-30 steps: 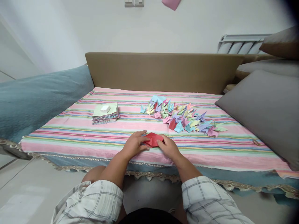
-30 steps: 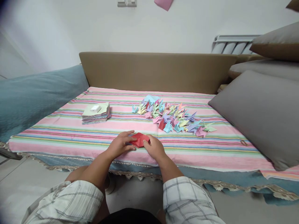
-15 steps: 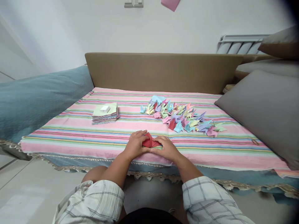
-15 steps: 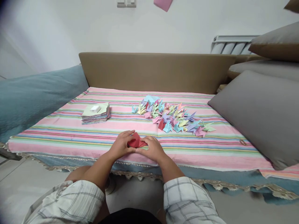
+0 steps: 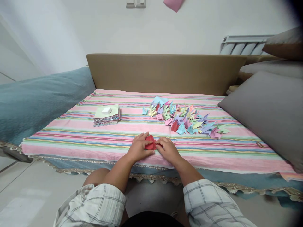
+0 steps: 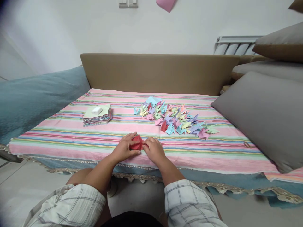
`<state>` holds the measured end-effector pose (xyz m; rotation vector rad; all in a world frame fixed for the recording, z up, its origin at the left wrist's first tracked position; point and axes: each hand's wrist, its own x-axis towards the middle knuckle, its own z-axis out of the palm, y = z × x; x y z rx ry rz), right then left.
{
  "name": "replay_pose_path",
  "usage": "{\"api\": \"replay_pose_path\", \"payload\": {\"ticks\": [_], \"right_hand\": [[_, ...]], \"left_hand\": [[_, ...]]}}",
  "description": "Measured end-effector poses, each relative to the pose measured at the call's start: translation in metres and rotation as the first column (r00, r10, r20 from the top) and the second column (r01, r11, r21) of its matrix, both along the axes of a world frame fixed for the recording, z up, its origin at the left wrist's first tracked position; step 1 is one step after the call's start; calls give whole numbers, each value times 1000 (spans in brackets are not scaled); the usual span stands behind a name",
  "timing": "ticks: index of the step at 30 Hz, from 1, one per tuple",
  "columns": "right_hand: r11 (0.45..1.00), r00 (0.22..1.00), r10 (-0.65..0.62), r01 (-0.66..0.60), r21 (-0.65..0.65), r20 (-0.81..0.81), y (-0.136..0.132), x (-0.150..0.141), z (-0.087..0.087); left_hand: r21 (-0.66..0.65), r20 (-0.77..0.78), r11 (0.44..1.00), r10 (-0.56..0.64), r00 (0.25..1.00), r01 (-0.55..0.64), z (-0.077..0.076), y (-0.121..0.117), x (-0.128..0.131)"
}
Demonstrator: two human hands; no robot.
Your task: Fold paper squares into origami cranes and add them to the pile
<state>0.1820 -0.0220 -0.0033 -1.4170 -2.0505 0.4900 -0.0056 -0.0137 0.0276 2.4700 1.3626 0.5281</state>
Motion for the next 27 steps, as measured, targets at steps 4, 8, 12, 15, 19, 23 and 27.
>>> {"api": "replay_pose_path", "payload": {"ticks": [4,8,12,15,19,23,27], "right_hand": [[999,999,-32,31,14,24,0,-3,-2],[999,998,-34,33,24,47,0,-3,-2],[999,998,-37,36,18,46,-1,-3,0],[999,1000,-25,25,24,15,-1,-2,2],[999,999,-38,38,16,-31,-1,0,4],[997,989,-71,66,-45,-127,-1,4,2],[989,924,-124,87,-116,-363,1,10,2]], "left_hand": [[61,22,998,-2,1000,0,-1,-3,3],[87,25,996,-2,1000,-1,-3,-5,6],[82,17,996,-22,1000,21,-3,-4,9],[81,13,996,-36,999,35,-3,-3,10],[101,-3,994,-37,999,37,-3,-2,12],[160,-35,985,-51,998,56,-2,-2,16],[235,-83,968,-76,994,94,0,-4,20]]}}
